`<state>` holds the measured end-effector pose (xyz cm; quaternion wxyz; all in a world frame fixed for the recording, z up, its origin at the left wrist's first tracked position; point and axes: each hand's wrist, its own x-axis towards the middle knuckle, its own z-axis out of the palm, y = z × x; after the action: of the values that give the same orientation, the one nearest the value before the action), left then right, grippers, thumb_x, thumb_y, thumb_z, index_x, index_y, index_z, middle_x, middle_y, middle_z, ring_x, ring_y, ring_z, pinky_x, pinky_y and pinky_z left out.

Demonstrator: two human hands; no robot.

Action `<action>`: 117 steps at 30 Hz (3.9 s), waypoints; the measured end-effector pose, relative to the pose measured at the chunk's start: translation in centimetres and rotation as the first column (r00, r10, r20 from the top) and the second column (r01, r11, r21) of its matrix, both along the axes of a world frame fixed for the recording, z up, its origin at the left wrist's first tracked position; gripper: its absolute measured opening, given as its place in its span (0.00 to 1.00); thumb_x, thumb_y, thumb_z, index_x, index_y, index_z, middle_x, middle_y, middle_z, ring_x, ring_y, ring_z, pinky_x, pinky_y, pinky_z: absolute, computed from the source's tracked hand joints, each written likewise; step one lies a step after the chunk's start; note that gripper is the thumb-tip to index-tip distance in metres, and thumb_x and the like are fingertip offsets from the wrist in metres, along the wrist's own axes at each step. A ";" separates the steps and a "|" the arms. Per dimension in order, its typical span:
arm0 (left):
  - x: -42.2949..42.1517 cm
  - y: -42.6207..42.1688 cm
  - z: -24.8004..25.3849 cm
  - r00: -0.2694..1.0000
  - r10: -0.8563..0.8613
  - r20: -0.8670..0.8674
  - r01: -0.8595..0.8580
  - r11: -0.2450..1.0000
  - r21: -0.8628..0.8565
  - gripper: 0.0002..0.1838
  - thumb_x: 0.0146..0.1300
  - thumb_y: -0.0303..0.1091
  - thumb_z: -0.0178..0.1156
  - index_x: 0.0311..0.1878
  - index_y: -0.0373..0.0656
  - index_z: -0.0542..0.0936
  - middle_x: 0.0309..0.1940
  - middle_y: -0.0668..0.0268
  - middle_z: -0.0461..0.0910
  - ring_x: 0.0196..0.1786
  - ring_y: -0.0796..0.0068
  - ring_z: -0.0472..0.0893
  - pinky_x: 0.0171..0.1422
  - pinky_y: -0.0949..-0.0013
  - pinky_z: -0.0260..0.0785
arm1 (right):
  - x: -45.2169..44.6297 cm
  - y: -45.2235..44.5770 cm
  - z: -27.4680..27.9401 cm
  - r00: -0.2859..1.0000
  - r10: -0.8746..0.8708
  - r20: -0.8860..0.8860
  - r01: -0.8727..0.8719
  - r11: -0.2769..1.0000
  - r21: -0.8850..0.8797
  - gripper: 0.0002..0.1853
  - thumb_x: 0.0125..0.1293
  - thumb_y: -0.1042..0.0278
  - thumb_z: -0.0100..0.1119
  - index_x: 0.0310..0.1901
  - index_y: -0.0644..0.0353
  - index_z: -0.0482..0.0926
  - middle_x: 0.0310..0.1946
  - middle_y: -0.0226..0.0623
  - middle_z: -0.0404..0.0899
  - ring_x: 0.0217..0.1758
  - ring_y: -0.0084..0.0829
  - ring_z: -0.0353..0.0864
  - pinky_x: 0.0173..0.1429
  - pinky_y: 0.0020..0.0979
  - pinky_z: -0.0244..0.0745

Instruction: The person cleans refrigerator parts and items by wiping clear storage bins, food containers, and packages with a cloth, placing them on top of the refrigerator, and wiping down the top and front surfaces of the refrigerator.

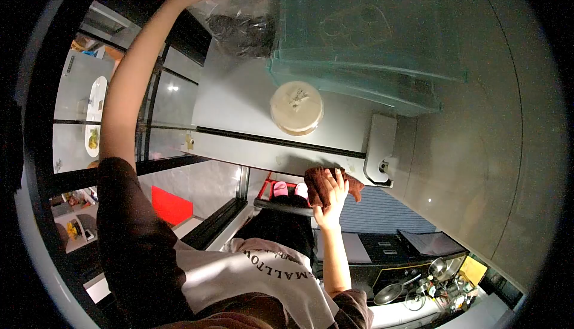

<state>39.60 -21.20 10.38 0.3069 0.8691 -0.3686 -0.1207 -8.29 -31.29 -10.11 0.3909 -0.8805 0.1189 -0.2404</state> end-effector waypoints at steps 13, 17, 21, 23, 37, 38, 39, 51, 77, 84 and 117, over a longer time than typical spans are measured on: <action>-1.7 -0.1 -7.0 0.837 -0.155 0.526 0.054 0.978 0.202 0.24 0.51 0.49 0.55 0.50 0.48 0.69 0.49 0.62 0.69 0.53 0.64 0.69 0.57 0.59 0.57 | -0.1 -0.1 -0.4 1.000 0.005 -0.020 -0.005 1.000 0.006 0.27 0.37 0.69 0.45 0.46 0.63 0.67 0.52 0.45 0.66 0.62 0.49 0.54 0.63 0.51 0.36; -1.6 -0.8 -9.5 0.759 -0.061 0.649 -0.195 0.929 0.314 0.38 0.48 0.58 0.55 0.59 0.50 0.57 0.57 0.59 0.61 0.59 0.58 0.61 0.64 0.48 0.43 | -0.1 0.0 0.0 1.000 0.006 -0.028 -0.006 1.000 0.007 0.27 0.37 0.69 0.45 0.46 0.64 0.67 0.51 0.45 0.66 0.61 0.49 0.54 0.63 0.51 0.37; -0.1 -1.8 -15.0 0.621 0.292 0.728 -0.465 0.885 0.041 0.53 0.38 0.62 0.61 0.63 0.44 0.47 0.57 0.47 0.57 0.60 0.53 0.59 0.65 0.53 0.44 | 0.0 -0.1 -0.3 1.000 0.006 -0.011 -0.006 1.000 -0.014 0.27 0.38 0.70 0.45 0.46 0.64 0.67 0.51 0.45 0.66 0.61 0.49 0.54 0.63 0.50 0.37; 0.1 -1.7 -15.5 0.794 0.498 0.348 -0.510 0.858 -0.064 0.58 0.34 0.62 0.64 0.62 0.40 0.46 0.57 0.43 0.55 0.60 0.52 0.57 0.64 0.55 0.47 | -0.1 -0.1 -0.5 1.000 0.001 -0.016 -0.001 1.000 -0.026 0.26 0.38 0.69 0.45 0.46 0.64 0.67 0.51 0.45 0.66 0.61 0.49 0.54 0.63 0.50 0.37; 4.7 1.1 -18.6 0.595 0.494 -0.634 -0.705 0.699 -0.118 0.39 0.37 0.45 0.69 0.46 0.22 0.66 0.45 0.46 0.70 0.50 0.57 0.70 0.52 0.62 0.63 | 0.0 0.2 -0.6 0.999 -0.026 -0.024 0.025 0.999 -0.023 0.25 0.42 0.65 0.45 0.47 0.64 0.66 0.52 0.45 0.66 0.61 0.49 0.55 0.63 0.50 0.36; 4.4 1.3 -18.6 0.609 0.467 -0.641 -0.701 0.695 -0.159 0.39 0.37 0.44 0.69 0.46 0.22 0.67 0.44 0.47 0.70 0.48 0.58 0.71 0.51 0.63 0.64 | 0.0 0.3 -0.6 0.999 -0.023 -0.028 0.022 0.999 -0.024 0.26 0.42 0.65 0.45 0.47 0.64 0.66 0.52 0.45 0.66 0.61 0.49 0.55 0.63 0.50 0.36; 2.6 1.3 -17.2 0.624 0.439 -0.646 -0.695 0.689 -0.204 0.38 0.37 0.43 0.70 0.46 0.23 0.67 0.44 0.48 0.71 0.47 0.59 0.72 0.50 0.64 0.65 | 0.0 0.2 -0.6 0.999 -0.020 -0.031 0.019 0.999 -0.027 0.26 0.42 0.65 0.45 0.47 0.64 0.66 0.52 0.45 0.66 0.61 0.49 0.54 0.63 0.51 0.35; -9.0 13.6 -13.3 0.477 0.350 -0.806 -0.608 0.794 -0.014 0.20 0.45 0.41 0.66 0.39 0.38 0.75 0.33 0.67 0.76 0.32 0.82 0.74 0.31 0.79 0.66 | -0.7 1.2 3.2 0.906 -0.394 -0.152 0.263 0.245 0.933 0.20 0.56 0.73 0.49 0.52 0.56 0.61 0.49 0.38 0.66 0.51 0.35 0.68 0.52 0.37 0.67; -17.9 16.8 -18.5 0.884 0.468 0.002 -0.435 0.824 -0.363 0.46 0.34 0.52 0.67 0.56 0.40 0.61 0.51 0.56 0.68 0.54 0.57 0.67 0.57 0.63 0.58 | 26.5 9.1 7.7 0.884 0.467 0.006 -0.455 0.865 -0.211 0.19 0.38 0.82 0.45 0.36 0.60 0.76 0.42 0.44 0.73 0.54 0.42 0.66 0.58 0.39 0.57; -18.1 17.0 -17.7 0.855 0.458 0.242 -0.398 0.880 -0.260 0.44 0.36 0.49 0.68 0.57 0.40 0.61 0.51 0.52 0.68 0.55 0.57 0.68 0.55 0.64 0.61 | 22.7 9.0 7.5 0.988 0.148 -0.042 -0.147 0.989 0.029 0.20 0.42 0.83 0.48 0.41 0.60 0.74 0.41 0.46 0.73 0.46 0.44 0.72 0.49 0.35 0.67; -1.5 13.7 -17.5 0.334 0.462 -0.822 -0.780 0.625 0.034 0.25 0.54 0.53 0.51 0.39 0.38 0.75 0.25 0.65 0.74 0.26 0.74 0.73 0.26 0.71 0.62 | 39.1 11.1 6.1 0.922 0.385 0.034 -0.337 0.845 -0.415 0.20 0.43 0.81 0.47 0.40 0.52 0.76 0.46 0.37 0.71 0.51 0.39 0.67 0.54 0.34 0.65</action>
<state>38.11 -7.55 -7.16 0.6105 0.7261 0.1543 -0.2761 30.84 -20.14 -4.05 0.2465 -0.9328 -0.1236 -0.2320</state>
